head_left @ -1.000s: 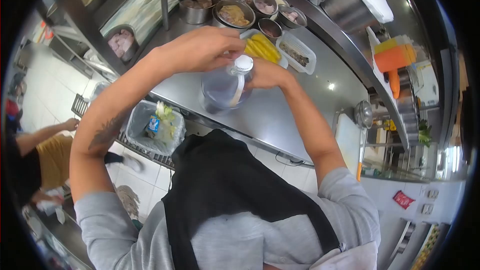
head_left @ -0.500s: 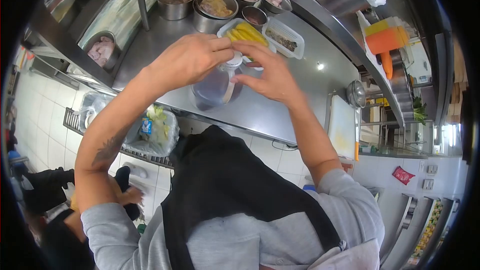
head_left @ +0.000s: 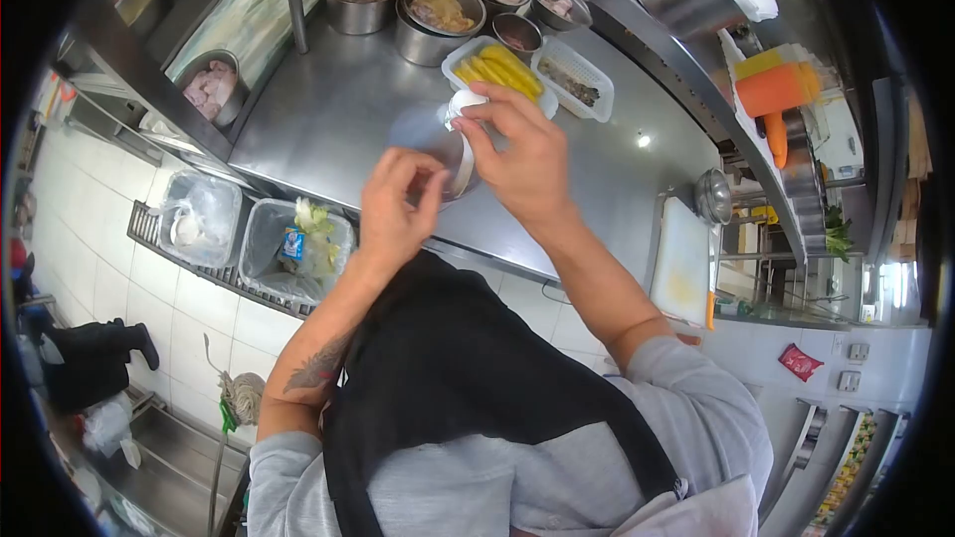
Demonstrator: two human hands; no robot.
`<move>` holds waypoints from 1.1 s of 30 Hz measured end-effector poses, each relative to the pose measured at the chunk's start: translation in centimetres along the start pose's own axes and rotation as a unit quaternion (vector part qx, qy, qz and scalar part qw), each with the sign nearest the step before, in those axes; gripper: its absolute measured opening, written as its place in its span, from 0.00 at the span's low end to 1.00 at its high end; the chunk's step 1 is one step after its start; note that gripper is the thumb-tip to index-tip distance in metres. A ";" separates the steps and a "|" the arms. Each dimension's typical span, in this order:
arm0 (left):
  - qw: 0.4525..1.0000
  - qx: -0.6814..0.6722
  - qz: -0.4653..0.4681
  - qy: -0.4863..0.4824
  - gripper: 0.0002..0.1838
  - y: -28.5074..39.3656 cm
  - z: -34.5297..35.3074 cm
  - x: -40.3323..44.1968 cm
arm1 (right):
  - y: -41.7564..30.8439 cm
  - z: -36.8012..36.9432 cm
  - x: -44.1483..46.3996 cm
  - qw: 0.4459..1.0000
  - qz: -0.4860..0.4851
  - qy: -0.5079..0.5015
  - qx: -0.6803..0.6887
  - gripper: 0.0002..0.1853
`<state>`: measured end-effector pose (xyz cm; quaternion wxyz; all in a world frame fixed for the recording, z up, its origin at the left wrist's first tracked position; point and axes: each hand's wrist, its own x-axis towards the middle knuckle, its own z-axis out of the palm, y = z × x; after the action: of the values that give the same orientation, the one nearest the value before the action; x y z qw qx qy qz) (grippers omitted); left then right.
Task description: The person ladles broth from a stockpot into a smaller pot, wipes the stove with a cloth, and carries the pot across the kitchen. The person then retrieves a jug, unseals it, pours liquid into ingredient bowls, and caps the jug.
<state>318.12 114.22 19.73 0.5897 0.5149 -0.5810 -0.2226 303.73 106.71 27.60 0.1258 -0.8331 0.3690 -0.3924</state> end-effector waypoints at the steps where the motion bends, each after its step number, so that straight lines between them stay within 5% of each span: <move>1: 1.000 -0.001 0.002 0.005 0.12 0.5 0.6 -0.1 | -0.5 0.3 0.2 0.999 0.044 0.000 0.003 0.09; 8: 0.995 0.030 -0.081 -0.050 0.12 -0.7 3.7 -0.2 | -0.7 1.0 0.3 0.995 -0.027 0.025 -0.094 0.06; 13: 0.993 0.017 -0.102 -0.059 0.11 0.2 2.7 0.5 | 1.6 -2.8 1.8 0.961 -0.194 -0.141 -0.140 0.07; 17: 0.990 0.016 -0.113 -0.084 0.11 -0.4 2.4 0.7 | 4.1 -5.2 0.9 0.964 -0.196 -0.102 -0.146 0.08; 19: 0.989 0.010 -0.117 -0.089 0.11 -0.6 2.6 0.6 | 3.1 -5.2 0.4 0.994 -0.001 -0.095 -0.049 0.11; 20: 0.989 0.012 -0.114 -0.093 0.11 -0.5 2.7 0.7 | 2.3 -4.7 0.4 0.995 0.001 -0.090 -0.050 0.11; 22: 0.991 0.001 -0.116 -0.068 0.12 -0.2 2.9 0.5 | -0.5 -3.1 0.9 0.987 0.153 -0.007 0.057 0.11; 26: 0.991 -0.010 -0.113 -0.065 0.13 -0.1 2.2 0.5 | 0.5 -0.5 -0.6 0.993 0.107 0.004 0.047 0.14; 29: 0.987 0.018 -0.117 -0.106 0.12 -0.4 -0.4 -0.1 | 2.2 -0.1 -1.5 0.949 0.188 0.028 0.251 0.10; 32: 0.993 0.067 -0.027 -0.097 0.10 -1.3 -2.5 -0.3 | 4.1 -0.9 -0.2 0.908 0.255 -0.076 0.323 0.07; 33: 0.994 0.072 -0.009 -0.084 0.10 -2.0 -2.9 -0.5 | 4.5 -0.9 1.5 0.937 0.239 -0.139 0.214 0.07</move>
<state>321.27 114.95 18.37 0.4983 0.5403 -0.6386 -0.2279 301.38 102.52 26.79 0.4406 -0.7203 0.4432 -0.3011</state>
